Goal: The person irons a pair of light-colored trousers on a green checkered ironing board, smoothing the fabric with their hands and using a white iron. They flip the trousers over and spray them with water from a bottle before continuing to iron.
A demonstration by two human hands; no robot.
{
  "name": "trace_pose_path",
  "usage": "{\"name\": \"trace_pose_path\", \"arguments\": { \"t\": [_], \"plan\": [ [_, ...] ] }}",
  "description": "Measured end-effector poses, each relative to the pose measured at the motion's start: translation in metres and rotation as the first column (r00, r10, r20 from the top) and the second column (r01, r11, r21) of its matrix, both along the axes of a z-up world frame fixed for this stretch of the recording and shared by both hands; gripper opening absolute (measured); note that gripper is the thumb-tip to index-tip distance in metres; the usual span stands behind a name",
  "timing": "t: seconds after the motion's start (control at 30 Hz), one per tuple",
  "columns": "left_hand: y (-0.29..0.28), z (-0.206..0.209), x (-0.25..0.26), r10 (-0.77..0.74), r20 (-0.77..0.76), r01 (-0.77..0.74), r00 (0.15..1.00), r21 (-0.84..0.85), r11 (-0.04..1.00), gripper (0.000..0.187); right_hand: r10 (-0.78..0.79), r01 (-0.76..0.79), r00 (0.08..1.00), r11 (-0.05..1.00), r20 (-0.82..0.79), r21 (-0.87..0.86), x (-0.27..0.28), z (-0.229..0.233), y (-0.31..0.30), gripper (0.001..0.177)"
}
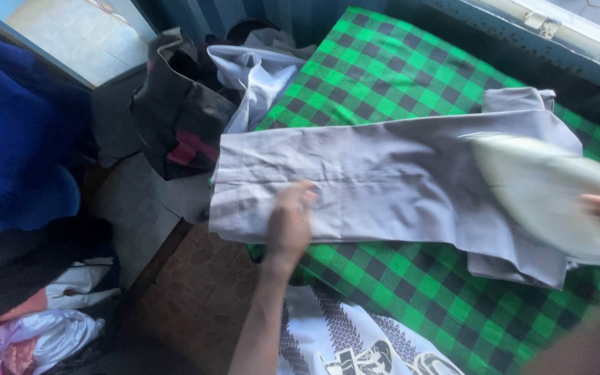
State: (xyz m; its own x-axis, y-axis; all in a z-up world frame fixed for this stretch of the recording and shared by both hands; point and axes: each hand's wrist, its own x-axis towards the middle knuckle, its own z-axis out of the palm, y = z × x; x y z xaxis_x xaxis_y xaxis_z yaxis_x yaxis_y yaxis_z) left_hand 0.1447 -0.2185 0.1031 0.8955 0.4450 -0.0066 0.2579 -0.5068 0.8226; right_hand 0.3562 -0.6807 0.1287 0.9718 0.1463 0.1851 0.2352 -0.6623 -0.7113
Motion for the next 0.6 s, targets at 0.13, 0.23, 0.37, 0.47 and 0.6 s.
{"name": "trace_pose_path", "arguments": {
  "t": [0.13,0.23,0.37,0.47,0.6],
  "plan": [
    [0.045,0.028,-0.037,0.499,-0.019,-0.453,0.866,0.389,0.802,0.048,0.085,-0.087,0.996,0.932,-0.021,-0.353,-0.085,0.079,0.194,0.035],
    [0.084,0.002,-0.060,0.526,-0.167,-0.495,0.834,0.196,0.847,0.049,0.167,-0.182,0.983,0.882,-0.073,-0.435,-0.085,0.072,0.234,0.040],
    [0.091,0.014,-0.071,0.435,-0.336,-0.476,0.835,-0.047,0.878,0.051,0.206,-0.265,0.963,0.821,-0.171,-0.505,-0.089,0.078,0.269,0.042],
    [0.102,0.006,-0.074,0.456,-0.239,-0.501,0.857,-0.181,0.847,0.044,0.366,-0.358,0.925,0.754,-0.101,-0.551,-0.097,0.073,0.295,0.043],
    [0.122,-0.002,-0.078,0.407,-0.135,-0.425,0.903,-0.153,0.892,0.030,0.569,-0.541,0.818,0.704,-0.090,-0.460,-0.122,0.072,0.343,0.040]
  ]
}}
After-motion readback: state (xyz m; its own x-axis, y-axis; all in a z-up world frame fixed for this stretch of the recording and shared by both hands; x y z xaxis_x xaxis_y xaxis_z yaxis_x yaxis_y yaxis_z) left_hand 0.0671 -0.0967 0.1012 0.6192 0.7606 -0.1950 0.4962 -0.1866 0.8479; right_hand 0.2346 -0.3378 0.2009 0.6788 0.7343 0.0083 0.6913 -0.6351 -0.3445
